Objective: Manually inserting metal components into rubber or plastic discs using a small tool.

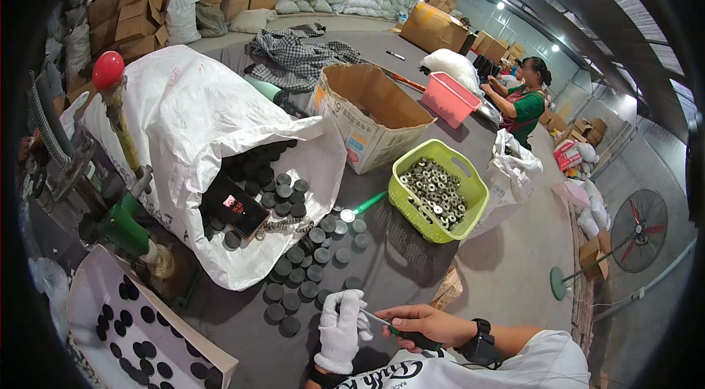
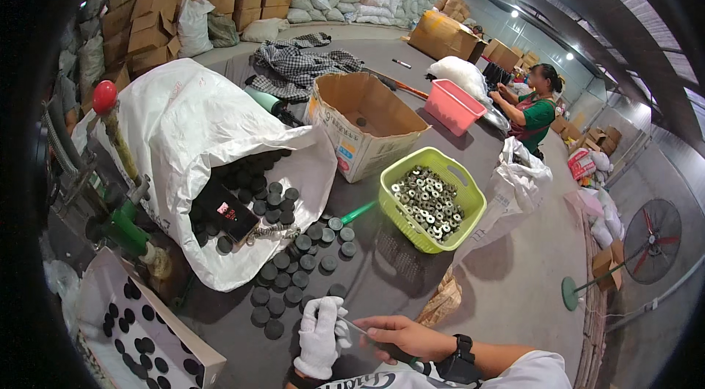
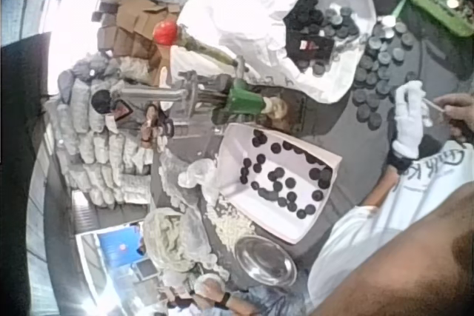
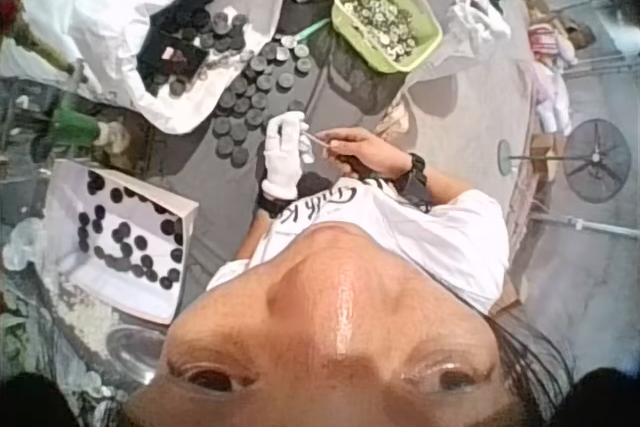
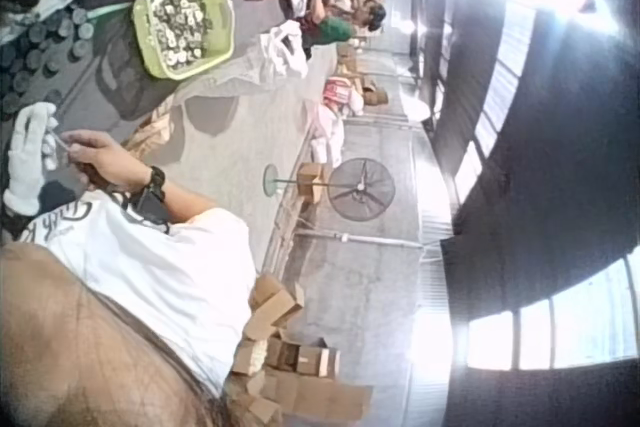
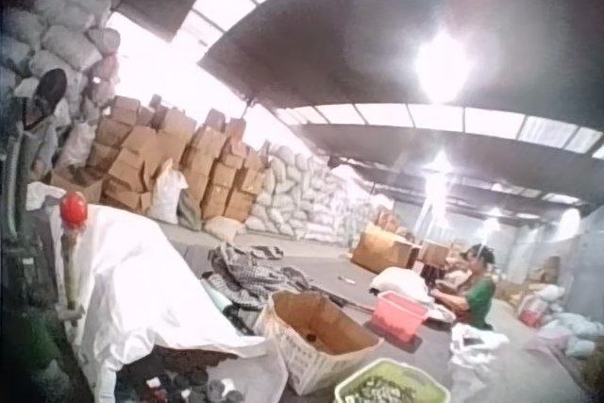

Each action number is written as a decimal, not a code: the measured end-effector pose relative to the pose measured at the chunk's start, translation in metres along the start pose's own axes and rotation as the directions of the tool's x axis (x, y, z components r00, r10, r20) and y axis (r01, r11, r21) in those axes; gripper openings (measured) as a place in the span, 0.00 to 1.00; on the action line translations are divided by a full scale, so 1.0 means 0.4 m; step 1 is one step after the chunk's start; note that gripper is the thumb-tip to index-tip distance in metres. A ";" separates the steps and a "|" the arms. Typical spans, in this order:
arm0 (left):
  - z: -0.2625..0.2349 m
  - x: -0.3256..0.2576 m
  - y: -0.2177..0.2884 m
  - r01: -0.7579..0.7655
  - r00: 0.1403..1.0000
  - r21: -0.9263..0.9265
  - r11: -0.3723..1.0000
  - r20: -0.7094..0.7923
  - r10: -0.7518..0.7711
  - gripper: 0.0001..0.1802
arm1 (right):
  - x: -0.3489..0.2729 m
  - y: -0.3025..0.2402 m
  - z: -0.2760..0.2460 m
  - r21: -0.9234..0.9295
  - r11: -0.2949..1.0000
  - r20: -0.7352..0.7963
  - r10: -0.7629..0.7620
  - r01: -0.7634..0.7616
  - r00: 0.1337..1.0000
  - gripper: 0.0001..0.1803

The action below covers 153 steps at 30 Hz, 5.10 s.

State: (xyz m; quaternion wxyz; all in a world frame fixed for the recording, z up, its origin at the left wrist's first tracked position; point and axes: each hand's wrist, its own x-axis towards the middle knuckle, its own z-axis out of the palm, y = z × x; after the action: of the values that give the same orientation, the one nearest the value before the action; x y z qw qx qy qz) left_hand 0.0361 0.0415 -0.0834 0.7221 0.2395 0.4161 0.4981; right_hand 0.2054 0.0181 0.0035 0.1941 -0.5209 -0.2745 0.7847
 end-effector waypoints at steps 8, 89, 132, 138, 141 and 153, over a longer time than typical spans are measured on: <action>0.016 -0.002 0.027 0.094 0.995 0.171 0.981 0.007 -0.096 0.13 | 0.009 -0.058 -0.037 -0.202 0.979 0.036 0.033 -0.025 0.999 0.25; -0.014 0.003 -0.022 -0.412 0.821 0.699 0.584 0.564 -0.095 0.12 | 0.069 -0.191 -0.008 -0.267 -0.762 0.712 0.256 0.590 0.653 0.10; -0.005 -0.012 0.016 0.160 0.879 0.280 0.946 0.395 -0.266 0.12 | 0.074 -0.212 -0.122 -0.617 -0.617 0.697 -0.140 0.489 0.703 0.16; -0.013 -0.006 0.029 0.242 0.925 0.075 0.967 0.284 -0.253 0.19 | 0.065 -0.215 -0.115 -0.698 -0.553 0.649 -0.221 0.454 0.728 0.15; -0.009 -0.008 0.031 0.301 0.937 -0.028 0.953 0.193 -0.291 0.24 | 0.087 -0.181 -0.071 -0.776 -0.381 0.628 -0.393 0.503 0.672 0.11; 0.010 -0.002 0.018 0.043 0.997 -0.459 0.887 -0.035 -0.067 0.34 | 0.192 -0.015 0.033 -0.840 0.014 0.394 -0.673 0.543 0.626 0.24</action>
State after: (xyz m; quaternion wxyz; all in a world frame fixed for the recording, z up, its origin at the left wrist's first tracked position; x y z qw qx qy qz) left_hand 0.0359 0.0438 -0.0755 0.7614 0.0382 0.3113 0.5673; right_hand 0.1642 0.0652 -0.0432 0.2000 -0.4060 -0.8431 0.2905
